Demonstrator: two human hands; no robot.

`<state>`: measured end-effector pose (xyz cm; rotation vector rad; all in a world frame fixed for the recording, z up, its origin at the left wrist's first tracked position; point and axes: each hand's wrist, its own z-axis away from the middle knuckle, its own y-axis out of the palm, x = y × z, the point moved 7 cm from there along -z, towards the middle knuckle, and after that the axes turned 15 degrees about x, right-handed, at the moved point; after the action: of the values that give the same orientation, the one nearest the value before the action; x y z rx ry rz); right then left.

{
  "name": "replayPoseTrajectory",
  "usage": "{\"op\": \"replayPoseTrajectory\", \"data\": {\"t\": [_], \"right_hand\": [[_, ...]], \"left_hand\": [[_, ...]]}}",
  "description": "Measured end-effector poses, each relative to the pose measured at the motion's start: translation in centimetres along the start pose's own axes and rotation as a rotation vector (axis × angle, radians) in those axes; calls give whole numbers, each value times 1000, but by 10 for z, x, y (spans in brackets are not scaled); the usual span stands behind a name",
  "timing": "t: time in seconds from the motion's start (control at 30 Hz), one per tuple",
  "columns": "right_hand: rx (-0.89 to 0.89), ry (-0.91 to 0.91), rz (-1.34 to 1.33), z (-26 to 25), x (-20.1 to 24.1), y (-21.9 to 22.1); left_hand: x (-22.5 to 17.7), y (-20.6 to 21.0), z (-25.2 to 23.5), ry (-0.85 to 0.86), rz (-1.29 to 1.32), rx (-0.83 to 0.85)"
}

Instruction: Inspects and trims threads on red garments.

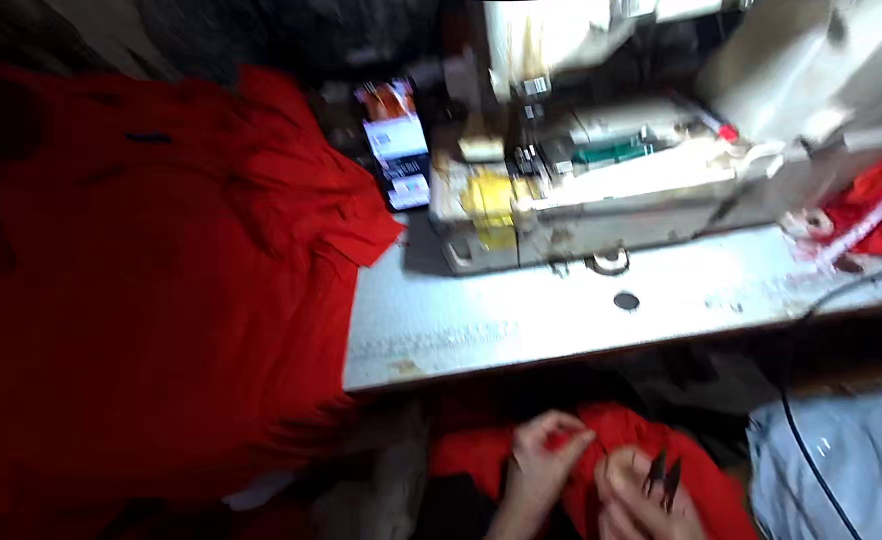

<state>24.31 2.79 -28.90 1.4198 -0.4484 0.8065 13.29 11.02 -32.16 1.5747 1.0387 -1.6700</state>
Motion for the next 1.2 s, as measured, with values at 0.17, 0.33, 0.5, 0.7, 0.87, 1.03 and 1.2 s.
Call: {"op": "replayPoseTrajectory", "data": {"t": [0.17, 0.33, 0.5, 0.7, 0.87, 1.03, 1.2], "right_hand": [[-332, -319, 301, -4, 45, -56], [-304, -149, 763, 4, 33, -47], [-204, -447, 1199, -1, 34, -24], [7, -623, 1402, -19, 28, -18], [-209, -304, 387, -20, 16, -45], [-143, -138, -185, -21, 1, -46], [-155, -55, 473, -20, 5, -41]], "left_hand": [[7, -1, 4, -139, 466, 132], [10, 3, 5, -180, 572, 145], [7, 5, 3, -209, 542, 152], [5, 6, 1, -197, 474, 220], [9, 5, 2, -182, 338, 150], [-5, 14, 0, 101, -114, 68], [-12, 26, 5, 280, -444, 191]]}}
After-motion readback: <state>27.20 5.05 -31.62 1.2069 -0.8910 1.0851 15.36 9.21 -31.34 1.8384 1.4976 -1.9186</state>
